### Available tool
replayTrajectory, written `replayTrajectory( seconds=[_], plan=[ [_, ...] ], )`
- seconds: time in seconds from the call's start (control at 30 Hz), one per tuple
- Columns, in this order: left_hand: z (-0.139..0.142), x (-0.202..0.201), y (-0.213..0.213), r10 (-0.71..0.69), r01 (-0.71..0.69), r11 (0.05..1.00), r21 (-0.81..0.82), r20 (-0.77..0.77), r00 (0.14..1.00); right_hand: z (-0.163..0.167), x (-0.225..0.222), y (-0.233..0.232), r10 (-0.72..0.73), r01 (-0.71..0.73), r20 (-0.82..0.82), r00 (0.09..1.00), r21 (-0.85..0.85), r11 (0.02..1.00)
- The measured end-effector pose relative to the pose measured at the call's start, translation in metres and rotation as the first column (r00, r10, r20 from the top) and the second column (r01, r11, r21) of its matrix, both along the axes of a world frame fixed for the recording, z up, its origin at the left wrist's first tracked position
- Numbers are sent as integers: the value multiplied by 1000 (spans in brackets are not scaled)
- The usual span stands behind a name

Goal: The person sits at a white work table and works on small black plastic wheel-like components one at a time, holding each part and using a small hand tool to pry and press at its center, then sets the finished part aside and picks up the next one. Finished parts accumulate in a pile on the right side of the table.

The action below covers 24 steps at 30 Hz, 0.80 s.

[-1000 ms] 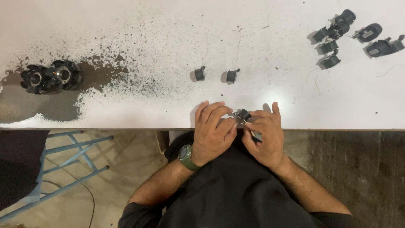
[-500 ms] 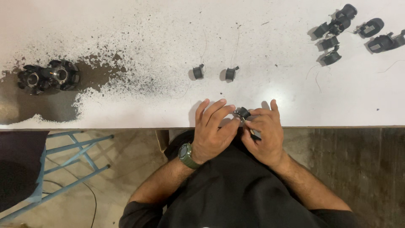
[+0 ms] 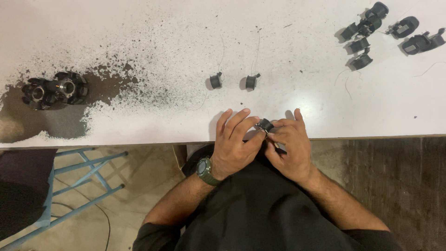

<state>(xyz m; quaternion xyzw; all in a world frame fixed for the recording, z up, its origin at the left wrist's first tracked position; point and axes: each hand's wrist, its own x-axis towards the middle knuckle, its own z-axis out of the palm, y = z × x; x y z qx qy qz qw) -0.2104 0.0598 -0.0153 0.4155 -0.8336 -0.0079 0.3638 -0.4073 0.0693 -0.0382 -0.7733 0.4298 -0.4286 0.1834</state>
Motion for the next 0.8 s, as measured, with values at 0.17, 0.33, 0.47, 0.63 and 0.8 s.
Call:
replayTrajectory(
  seconds=[0.17, 0.33, 0.47, 0.63, 0.8],
  plan=[
    [1, -4, 2, 81, -77, 995, 65, -67, 994, 0, 2, 1, 11, -11, -10, 1000, 0, 1000],
    [4, -3, 1, 89, -75, 990, 122, -113, 990, 2, 5, -1, 15, -15, -4, 1000, -2, 1000],
    [5, 0, -1, 89, -75, 990, 116, -121, 989, 3, 4, -1, 10, -10, 0, 1000, 6, 1000],
    [5, 0, -2, 115, -102, 986, 132, -96, 989, 2, 5, -2, 5, -5, -3, 1000, 0, 1000],
    [6, 0, -1, 131, -118, 980, 160, -72, 989, -2, 6, 0, -7, 7, -21, 1000, -27, 1000]
  ],
)
